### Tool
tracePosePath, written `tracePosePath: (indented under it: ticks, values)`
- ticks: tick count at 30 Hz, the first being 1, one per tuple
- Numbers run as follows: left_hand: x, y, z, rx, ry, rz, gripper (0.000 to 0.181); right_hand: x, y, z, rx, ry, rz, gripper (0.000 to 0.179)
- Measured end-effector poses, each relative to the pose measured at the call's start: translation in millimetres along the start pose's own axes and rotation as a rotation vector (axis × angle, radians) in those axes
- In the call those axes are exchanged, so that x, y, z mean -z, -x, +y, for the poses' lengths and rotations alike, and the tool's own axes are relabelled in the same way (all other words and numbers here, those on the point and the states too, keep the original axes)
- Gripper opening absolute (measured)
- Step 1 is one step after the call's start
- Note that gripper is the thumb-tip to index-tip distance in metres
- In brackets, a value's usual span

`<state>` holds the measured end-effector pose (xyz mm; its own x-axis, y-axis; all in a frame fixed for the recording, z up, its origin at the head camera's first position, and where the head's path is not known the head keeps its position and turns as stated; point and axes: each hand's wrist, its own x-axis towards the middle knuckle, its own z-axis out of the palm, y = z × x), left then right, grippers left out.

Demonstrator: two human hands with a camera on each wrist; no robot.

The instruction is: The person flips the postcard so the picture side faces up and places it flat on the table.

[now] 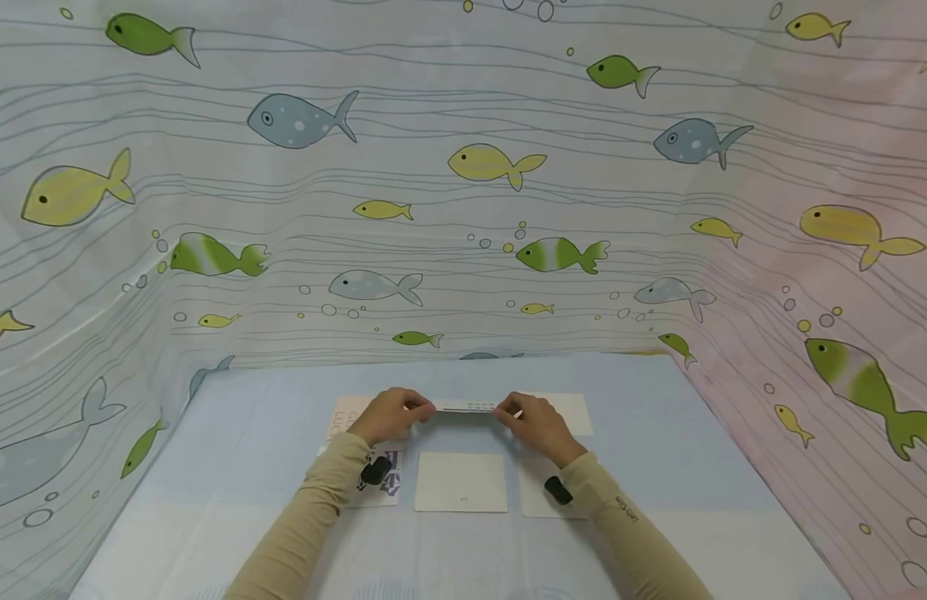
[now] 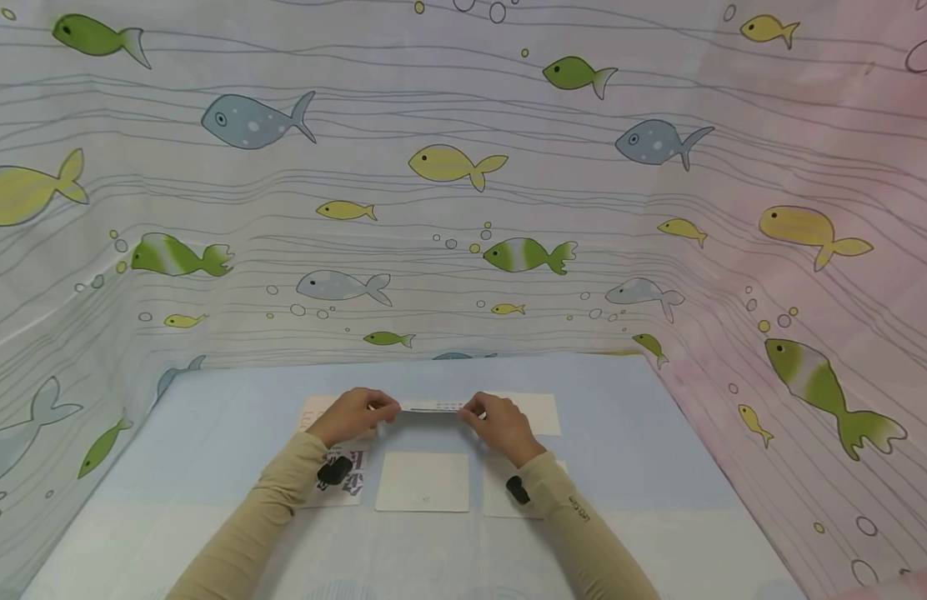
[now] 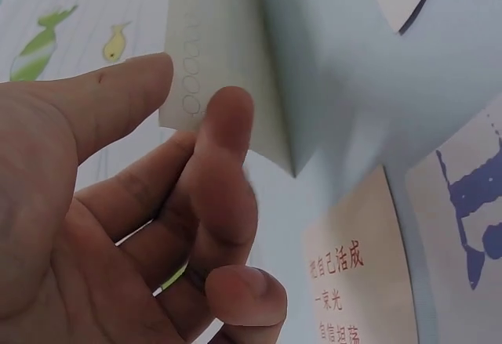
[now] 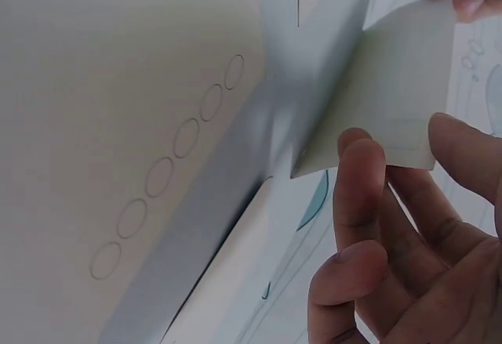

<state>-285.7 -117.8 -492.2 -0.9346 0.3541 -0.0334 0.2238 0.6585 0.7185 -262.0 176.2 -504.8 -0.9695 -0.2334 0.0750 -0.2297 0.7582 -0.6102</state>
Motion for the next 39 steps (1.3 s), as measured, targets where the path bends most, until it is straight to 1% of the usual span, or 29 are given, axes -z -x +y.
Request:
tracePosePath:
  ticks: [5, 11, 19, 24, 30, 35, 39]
  values:
    - [-1.8, 0.5, 0.1, -0.010, -0.027, 0.008, 0.024, -1, -0.9, -1, -0.014, 0.034, -0.022, 0.017]
    - [-7.0, -1.2, -4.4, 0.000, -0.061, 0.014, 0.021, -5, -2.0, -1, -0.041, 0.073, -0.056, 0.012]
    - [-16.3, -2.3, -12.0, 0.041, -0.112, 0.003, 0.021, -11, -4.7, 0, -0.038, 0.091, -0.104, 0.013]
    - [-19.5, -0.2, -10.2, 0.069, -0.139, -0.005, 0.022, -15, -4.3, -2, -0.071, 0.108, -0.133, 0.015]
    - [-23.8, 1.2, -10.1, 0.094, -0.178, 0.002, 0.022, -17, -3.0, -4, -0.104, 0.120, -0.158, 0.018]
    - [-22.6, 4.7, -8.0, 0.098, -0.202, 0.008, 0.021, -17, -1.8, -3, -0.100, 0.126, -0.157, 0.016]
    - [-21.5, 5.5, -7.8, 0.098, -0.194, 0.007, 0.019, -16, -1.8, -3, -0.090, 0.121, -0.155, 0.015]
